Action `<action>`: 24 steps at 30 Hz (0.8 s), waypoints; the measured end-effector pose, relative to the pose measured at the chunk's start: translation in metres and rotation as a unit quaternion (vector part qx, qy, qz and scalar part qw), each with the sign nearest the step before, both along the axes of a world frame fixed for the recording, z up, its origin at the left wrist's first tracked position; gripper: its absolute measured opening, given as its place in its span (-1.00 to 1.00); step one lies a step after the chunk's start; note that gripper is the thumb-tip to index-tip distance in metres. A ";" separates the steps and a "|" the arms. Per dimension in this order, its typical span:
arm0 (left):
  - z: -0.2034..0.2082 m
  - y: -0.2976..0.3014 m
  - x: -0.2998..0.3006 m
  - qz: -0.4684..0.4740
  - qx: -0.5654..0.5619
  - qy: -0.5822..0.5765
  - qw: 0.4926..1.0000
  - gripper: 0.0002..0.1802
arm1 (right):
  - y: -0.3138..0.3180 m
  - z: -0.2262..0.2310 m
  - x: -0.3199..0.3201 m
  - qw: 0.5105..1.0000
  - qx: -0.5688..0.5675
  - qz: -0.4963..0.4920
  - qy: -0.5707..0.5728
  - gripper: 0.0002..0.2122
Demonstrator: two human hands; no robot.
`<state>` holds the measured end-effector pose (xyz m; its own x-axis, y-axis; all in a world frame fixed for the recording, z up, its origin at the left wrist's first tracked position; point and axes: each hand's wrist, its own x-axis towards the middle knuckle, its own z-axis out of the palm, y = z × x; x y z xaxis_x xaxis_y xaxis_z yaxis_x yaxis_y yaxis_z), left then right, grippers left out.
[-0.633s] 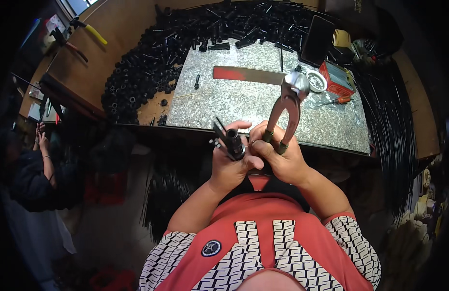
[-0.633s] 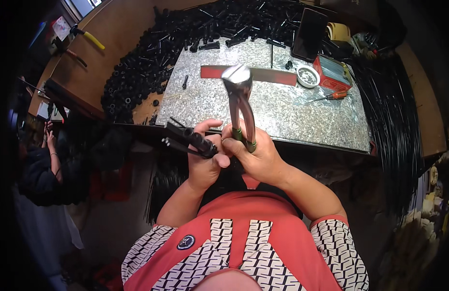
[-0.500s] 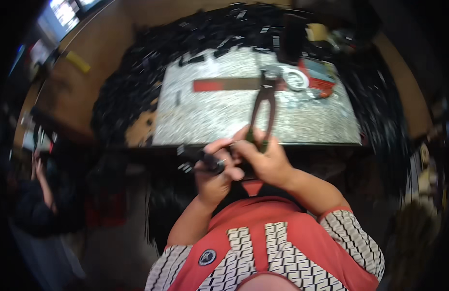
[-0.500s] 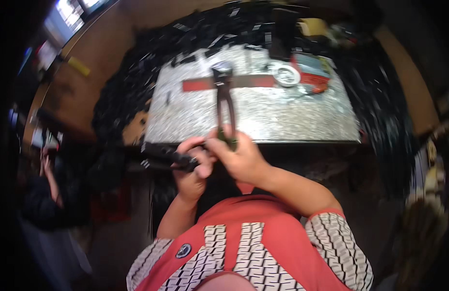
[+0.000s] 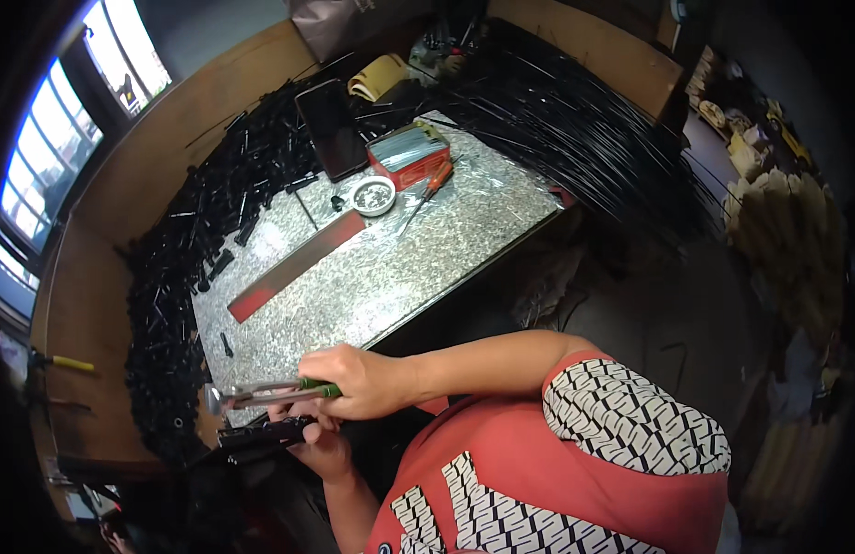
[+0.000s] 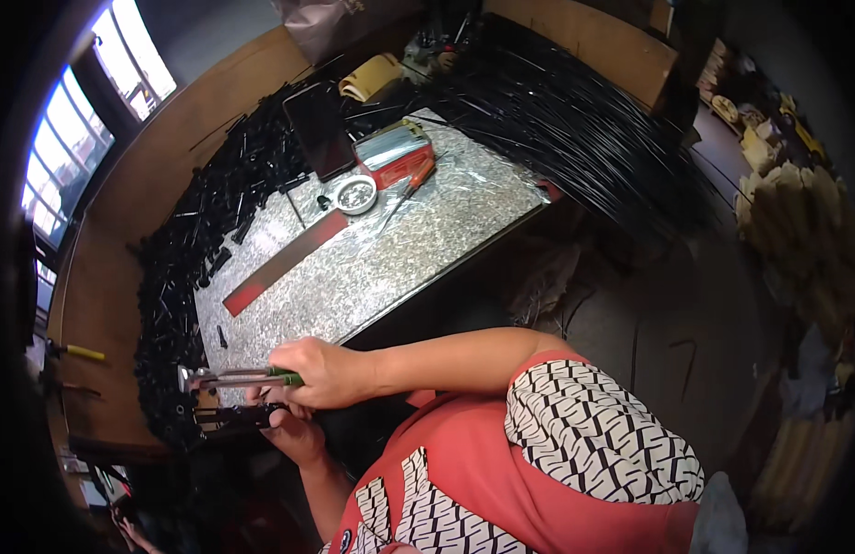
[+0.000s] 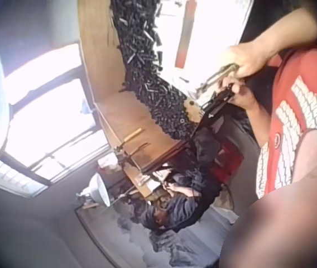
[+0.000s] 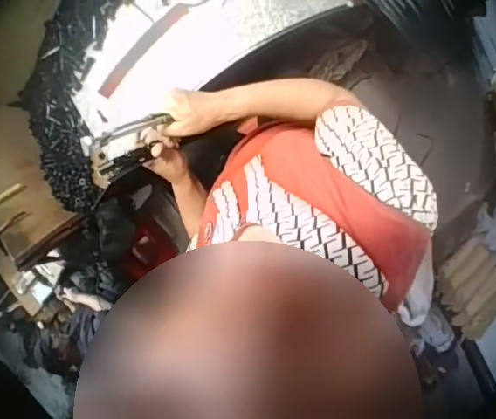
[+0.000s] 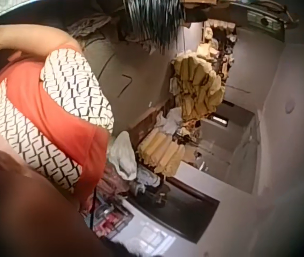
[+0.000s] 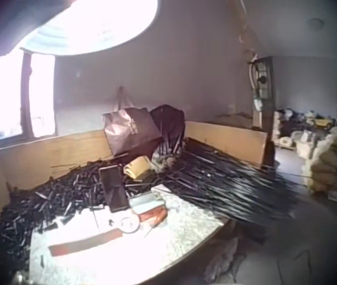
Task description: Manually assembling industrial brush bristles into a head component using pliers and a mallet.
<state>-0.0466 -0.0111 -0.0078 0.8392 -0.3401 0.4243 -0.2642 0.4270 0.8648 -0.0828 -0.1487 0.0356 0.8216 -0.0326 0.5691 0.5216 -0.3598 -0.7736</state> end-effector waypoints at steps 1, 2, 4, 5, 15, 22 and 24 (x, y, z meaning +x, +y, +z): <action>-0.002 0.003 0.000 0.015 0.006 0.013 1.000 -0.08 | 0.003 0.005 -0.002 1.000 0.022 0.018 0.011 -0.88; -0.003 0.004 0.000 0.031 0.013 0.026 0.999 -0.05 | 0.005 0.010 -0.004 0.998 0.044 0.037 0.022 -0.88; -0.007 0.000 0.004 0.033 0.001 -0.018 0.999 -0.07 | 0.012 0.010 -0.003 0.996 0.071 0.041 -0.020 -0.88; -0.009 -0.002 0.006 0.039 -0.013 -0.060 0.997 -0.10 | 0.015 0.011 -0.003 0.992 0.096 0.049 -0.061 -0.87; -0.015 0.009 0.007 -0.032 -0.009 0.005 0.999 0.05 | 0.018 0.013 -0.007 0.993 0.103 0.058 -0.016 -0.84; -0.015 0.009 0.010 -0.034 -0.006 -0.008 0.999 0.04 | 0.017 0.011 -0.004 0.993 0.092 0.067 -0.037 -0.81; -0.006 0.004 0.006 -0.023 0.006 0.000 1.000 0.04 | 0.013 0.015 -0.007 0.994 0.079 0.079 -0.005 -0.81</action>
<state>-0.0405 -0.0070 -0.0143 0.8228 -0.3824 0.4204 -0.2449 0.4289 0.8695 -0.0897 -0.1353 0.0507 0.8173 0.0065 0.5761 0.5707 -0.1466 -0.8080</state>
